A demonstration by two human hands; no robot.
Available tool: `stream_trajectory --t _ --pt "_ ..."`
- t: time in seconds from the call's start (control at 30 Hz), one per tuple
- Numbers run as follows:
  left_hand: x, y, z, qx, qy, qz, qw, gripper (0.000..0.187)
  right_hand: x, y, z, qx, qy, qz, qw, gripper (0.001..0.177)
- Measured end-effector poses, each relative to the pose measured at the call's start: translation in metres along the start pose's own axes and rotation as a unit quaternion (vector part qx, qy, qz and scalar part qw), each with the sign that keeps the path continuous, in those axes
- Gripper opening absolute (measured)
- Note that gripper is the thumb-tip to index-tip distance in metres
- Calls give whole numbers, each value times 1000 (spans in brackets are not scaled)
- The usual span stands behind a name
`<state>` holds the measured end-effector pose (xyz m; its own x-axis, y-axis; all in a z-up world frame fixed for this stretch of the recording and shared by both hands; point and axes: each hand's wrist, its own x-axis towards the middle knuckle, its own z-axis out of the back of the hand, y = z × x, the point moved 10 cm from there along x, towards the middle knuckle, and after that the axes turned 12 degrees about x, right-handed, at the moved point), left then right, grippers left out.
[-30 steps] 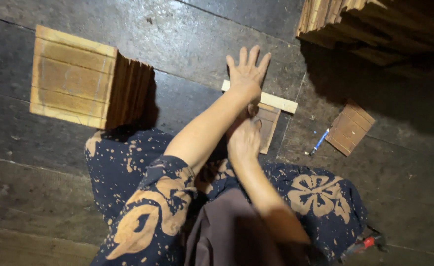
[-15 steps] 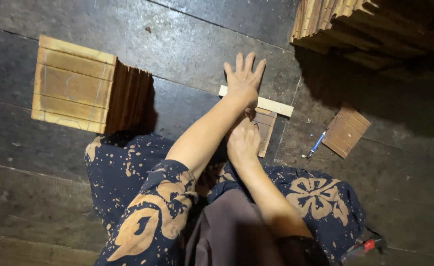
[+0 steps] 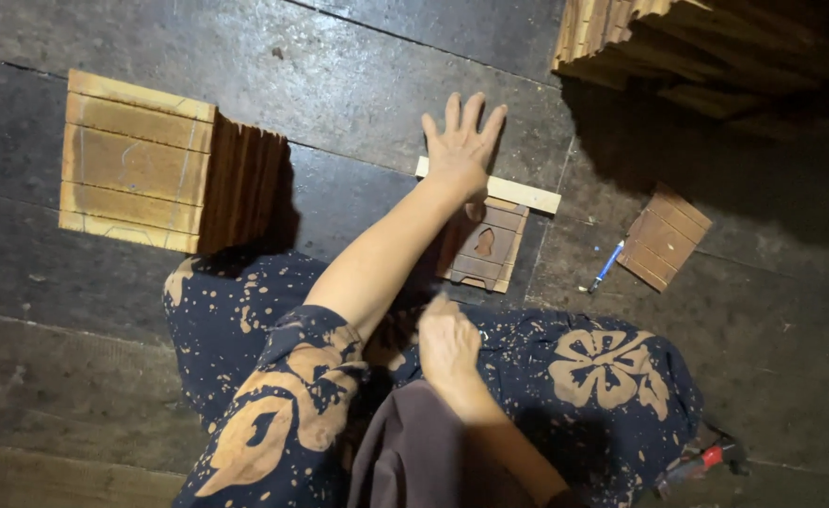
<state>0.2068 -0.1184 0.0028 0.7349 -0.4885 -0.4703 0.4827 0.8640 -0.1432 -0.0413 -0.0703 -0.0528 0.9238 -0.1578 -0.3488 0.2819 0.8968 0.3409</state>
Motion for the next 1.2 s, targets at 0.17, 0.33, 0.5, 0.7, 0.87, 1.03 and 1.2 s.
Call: stream_trajectory --t 0.17,0.33,0.5,0.7,0.87,1.03,1.2 --pt "-14 -2 -5 -23 -122 -15 992 102 8 -16 92 76 -9 -39 996 29" --pt "-62 -8 -19 -26 -377 -89 922 17 54 -57 164 279 -172 -30 944 20" --pt "-83 -11 -43 10 -410 -130 903 5 114 -100 127 318 -201 -14 926 17" --pt "-99 -10 -61 24 -286 -124 950 47 133 -104 110 371 -198 -3 907 15" --pt "-84 -9 -88 26 -239 -112 964 55 139 -89 115 369 -180 37 911 14" --pt "-80 -9 -91 34 -213 -106 971 55 150 -84 112 340 -168 84 921 15" --pt "-76 -8 -100 32 -206 -103 973 56 162 -79 113 313 -136 120 932 12"
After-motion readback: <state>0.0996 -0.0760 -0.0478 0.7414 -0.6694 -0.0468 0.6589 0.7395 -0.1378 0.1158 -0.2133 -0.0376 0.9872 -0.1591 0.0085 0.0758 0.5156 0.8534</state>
